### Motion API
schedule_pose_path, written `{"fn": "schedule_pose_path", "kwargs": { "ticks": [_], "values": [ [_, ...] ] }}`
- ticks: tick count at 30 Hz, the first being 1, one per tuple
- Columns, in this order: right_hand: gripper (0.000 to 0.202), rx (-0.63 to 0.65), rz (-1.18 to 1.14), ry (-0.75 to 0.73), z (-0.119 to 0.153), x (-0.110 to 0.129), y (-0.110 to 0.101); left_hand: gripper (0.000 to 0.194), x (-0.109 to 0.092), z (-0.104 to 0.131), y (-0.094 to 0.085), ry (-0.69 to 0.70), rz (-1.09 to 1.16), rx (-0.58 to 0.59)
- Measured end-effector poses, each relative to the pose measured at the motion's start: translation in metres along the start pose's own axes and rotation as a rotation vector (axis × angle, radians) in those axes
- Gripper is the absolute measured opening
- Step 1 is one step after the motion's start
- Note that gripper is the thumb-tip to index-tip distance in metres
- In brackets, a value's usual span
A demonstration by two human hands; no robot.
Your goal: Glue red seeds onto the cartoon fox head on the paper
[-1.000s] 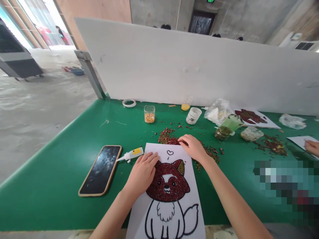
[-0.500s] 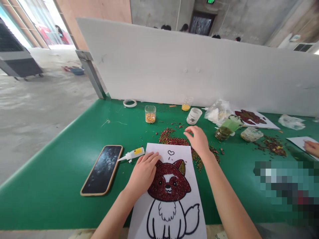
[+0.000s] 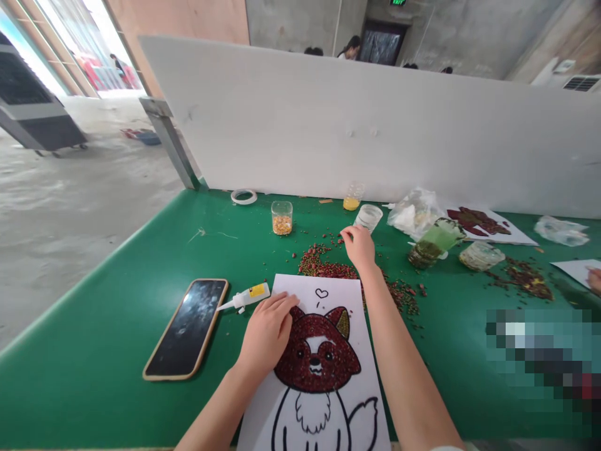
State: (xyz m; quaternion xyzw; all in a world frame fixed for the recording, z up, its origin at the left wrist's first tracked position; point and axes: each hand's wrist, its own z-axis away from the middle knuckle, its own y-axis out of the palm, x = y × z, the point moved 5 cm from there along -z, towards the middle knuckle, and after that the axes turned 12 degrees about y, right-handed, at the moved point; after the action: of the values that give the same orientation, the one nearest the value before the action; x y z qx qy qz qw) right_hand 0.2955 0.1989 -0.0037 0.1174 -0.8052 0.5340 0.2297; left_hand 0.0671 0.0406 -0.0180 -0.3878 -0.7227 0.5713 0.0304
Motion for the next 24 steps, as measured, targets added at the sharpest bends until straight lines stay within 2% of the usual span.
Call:
{"fn": "schedule_pose_path", "kwargs": {
  "ticks": [5, 12, 19, 24],
  "values": [
    [0.022, 0.128, -0.047, 0.034, -0.006, -0.032, -0.001, 0.033, 0.0, 0.0, 0.002, 0.002, 0.013, -0.039],
    [0.038, 0.23, -0.1, 0.036, -0.008, -0.048, 0.006, 0.03, -0.002, 0.0, 0.0, 0.009, 0.008, -0.03],
    [0.039, 0.23, -0.12, 0.048, -0.009, -0.062, 0.002, 0.03, -0.001, -0.001, 0.001, 0.003, 0.012, -0.021],
    [0.037, 0.132, -0.147, 0.054, -0.009, -0.069, -0.01, 0.029, -0.002, -0.001, 0.002, 0.015, 0.004, -0.02]
  ]
}}
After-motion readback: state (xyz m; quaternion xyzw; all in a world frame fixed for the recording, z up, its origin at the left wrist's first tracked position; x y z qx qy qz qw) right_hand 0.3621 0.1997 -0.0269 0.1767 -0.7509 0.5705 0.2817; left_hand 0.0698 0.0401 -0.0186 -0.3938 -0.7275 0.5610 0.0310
